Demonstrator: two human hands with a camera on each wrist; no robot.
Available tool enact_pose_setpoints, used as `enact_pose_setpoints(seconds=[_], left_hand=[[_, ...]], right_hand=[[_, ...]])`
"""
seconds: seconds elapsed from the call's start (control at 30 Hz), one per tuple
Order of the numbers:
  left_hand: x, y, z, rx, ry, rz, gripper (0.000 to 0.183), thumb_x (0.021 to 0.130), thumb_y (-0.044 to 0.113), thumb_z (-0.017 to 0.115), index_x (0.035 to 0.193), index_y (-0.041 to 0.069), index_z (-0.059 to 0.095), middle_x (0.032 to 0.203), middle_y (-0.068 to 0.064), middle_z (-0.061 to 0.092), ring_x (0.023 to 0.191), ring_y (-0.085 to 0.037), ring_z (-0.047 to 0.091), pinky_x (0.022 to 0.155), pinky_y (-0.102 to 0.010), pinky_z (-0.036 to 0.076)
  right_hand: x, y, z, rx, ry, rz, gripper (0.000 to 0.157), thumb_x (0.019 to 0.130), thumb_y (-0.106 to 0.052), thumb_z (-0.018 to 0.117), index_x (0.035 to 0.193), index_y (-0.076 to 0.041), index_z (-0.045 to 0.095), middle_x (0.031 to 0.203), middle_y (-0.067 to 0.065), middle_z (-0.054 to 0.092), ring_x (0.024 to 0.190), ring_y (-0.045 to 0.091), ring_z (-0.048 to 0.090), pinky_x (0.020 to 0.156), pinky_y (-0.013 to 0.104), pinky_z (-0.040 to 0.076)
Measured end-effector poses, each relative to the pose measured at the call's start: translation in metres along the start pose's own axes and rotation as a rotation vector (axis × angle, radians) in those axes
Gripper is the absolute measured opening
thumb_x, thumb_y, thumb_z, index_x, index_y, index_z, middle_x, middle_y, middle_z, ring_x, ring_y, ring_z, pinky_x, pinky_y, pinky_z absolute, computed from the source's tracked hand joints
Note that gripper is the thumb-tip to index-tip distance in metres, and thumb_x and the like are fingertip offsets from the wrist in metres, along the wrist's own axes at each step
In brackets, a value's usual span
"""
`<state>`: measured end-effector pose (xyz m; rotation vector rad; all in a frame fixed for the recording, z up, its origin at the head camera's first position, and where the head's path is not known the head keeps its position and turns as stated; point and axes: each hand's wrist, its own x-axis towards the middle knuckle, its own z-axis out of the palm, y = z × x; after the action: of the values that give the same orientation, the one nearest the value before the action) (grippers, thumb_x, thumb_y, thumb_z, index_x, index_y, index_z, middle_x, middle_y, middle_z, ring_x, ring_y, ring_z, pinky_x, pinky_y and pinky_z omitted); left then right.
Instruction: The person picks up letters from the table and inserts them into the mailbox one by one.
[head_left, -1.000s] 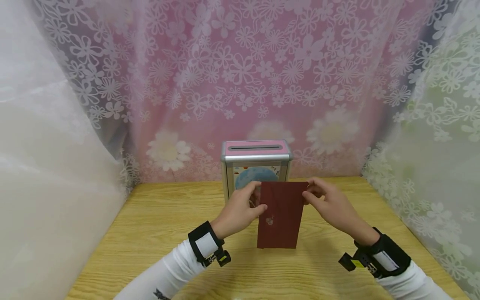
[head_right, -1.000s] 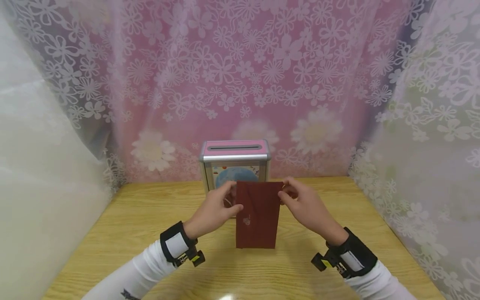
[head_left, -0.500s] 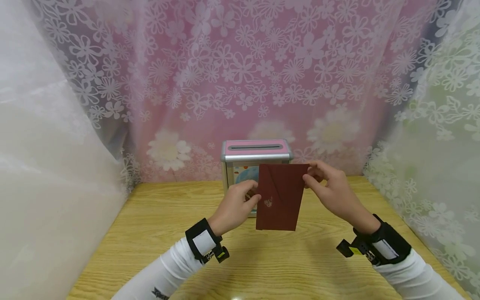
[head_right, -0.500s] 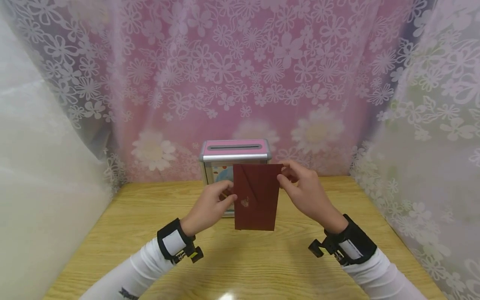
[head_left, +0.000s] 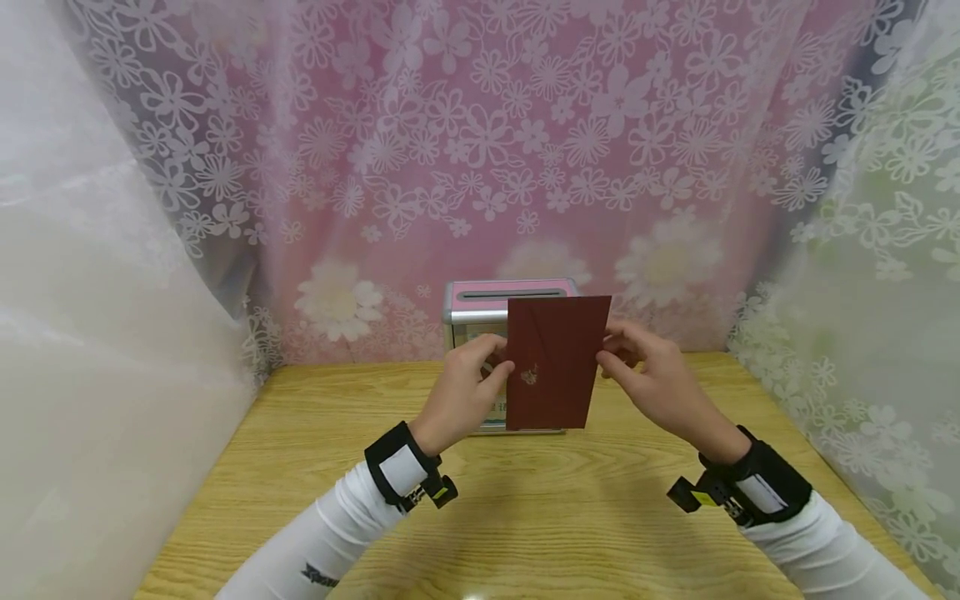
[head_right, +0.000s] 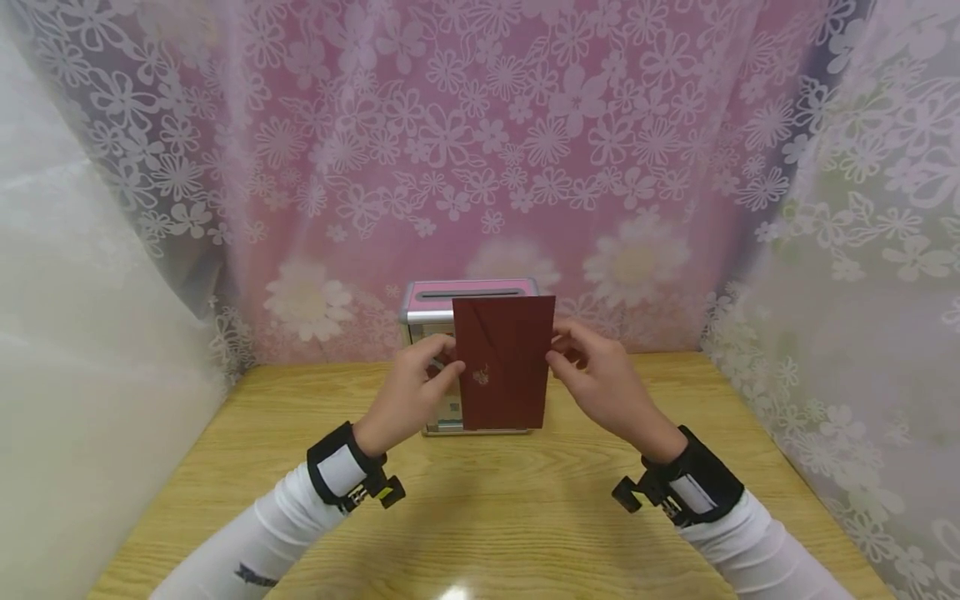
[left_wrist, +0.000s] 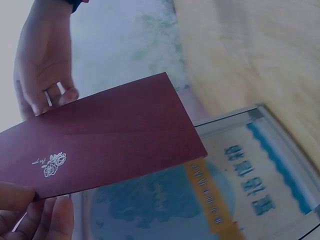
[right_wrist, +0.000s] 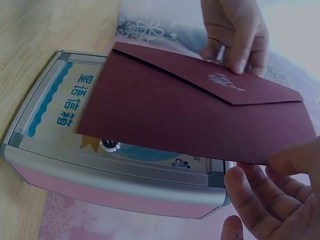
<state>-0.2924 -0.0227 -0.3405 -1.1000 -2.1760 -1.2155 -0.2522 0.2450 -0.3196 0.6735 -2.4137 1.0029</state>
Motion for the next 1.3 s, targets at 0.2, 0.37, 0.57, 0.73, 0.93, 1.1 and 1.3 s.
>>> enact_pose_setpoints(seconds=[0.2,0.37,0.57,0.73,0.93,1.1,1.3], left_hand=[[0.019,0.007,-0.01,0.038,0.076,0.063,0.017,0.094,0.005,0.059,0.11,0.004,0.062,0.088,-0.002,0.062,0.074,-0.007,0.053,0.057,-0.029,0.049],[0.035,0.013,-0.018,0.077,0.151,0.112,0.019,0.092,0.003,0.059,0.111,0.002,0.062,0.087,-0.005,0.063,0.075,-0.009,0.054,0.059,-0.03,0.05],[0.054,0.021,-0.03,0.118,0.205,0.132,0.019,0.092,0.002,0.058,0.11,0.0,0.061,0.09,-0.008,0.062,0.079,-0.011,0.055,0.064,-0.031,0.052],[0.069,0.026,-0.039,0.123,0.231,0.18,0.016,0.091,0.0,0.058,0.107,-0.001,0.061,0.089,-0.008,0.062,0.078,-0.01,0.054,0.063,-0.031,0.051],[0.086,0.033,-0.049,0.13,0.274,0.222,0.016,0.091,-0.001,0.058,0.106,-0.001,0.062,0.089,-0.007,0.062,0.076,-0.008,0.054,0.065,-0.03,0.051],[0.101,0.037,-0.056,0.134,0.309,0.226,0.016,0.09,-0.001,0.058,0.106,-0.003,0.062,0.088,-0.008,0.063,0.076,-0.01,0.055,0.068,-0.03,0.052],[0.118,0.036,-0.063,0.139,0.349,0.202,0.012,0.091,-0.001,0.059,0.102,-0.002,0.063,0.086,-0.008,0.062,0.077,-0.012,0.055,0.069,-0.029,0.051]], right_hand=[[0.009,-0.004,0.0,-0.005,0.016,-0.044,0.019,0.096,-0.011,0.058,0.113,-0.018,0.062,0.091,-0.001,0.064,0.076,0.009,0.056,0.057,0.034,0.049],[0.028,-0.01,-0.003,0.007,0.088,-0.1,0.01,0.094,-0.005,0.058,0.101,-0.01,0.064,0.082,0.005,0.065,0.072,0.011,0.057,0.056,0.031,0.051],[0.049,-0.029,-0.015,0.015,0.108,-0.078,0.014,0.096,-0.006,0.053,0.107,-0.005,0.062,0.085,0.01,0.064,0.076,0.014,0.055,0.066,0.03,0.048],[0.06,-0.058,-0.027,0.026,0.122,-0.103,0.014,0.094,0.004,0.052,0.105,0.003,0.061,0.086,0.019,0.063,0.077,0.025,0.057,0.068,0.037,0.047],[0.078,-0.055,-0.034,-0.003,0.169,-0.146,0.013,0.095,-0.001,0.052,0.103,-0.001,0.062,0.083,0.014,0.063,0.075,0.021,0.057,0.067,0.033,0.045],[0.095,-0.047,-0.039,-0.012,0.218,-0.165,0.012,0.095,-0.007,0.054,0.103,-0.006,0.064,0.083,0.005,0.064,0.075,0.011,0.057,0.068,0.028,0.047],[0.113,-0.051,-0.043,-0.041,0.27,-0.184,0.015,0.095,-0.009,0.054,0.104,-0.006,0.066,0.085,0.005,0.066,0.075,0.009,0.057,0.07,0.025,0.049]])
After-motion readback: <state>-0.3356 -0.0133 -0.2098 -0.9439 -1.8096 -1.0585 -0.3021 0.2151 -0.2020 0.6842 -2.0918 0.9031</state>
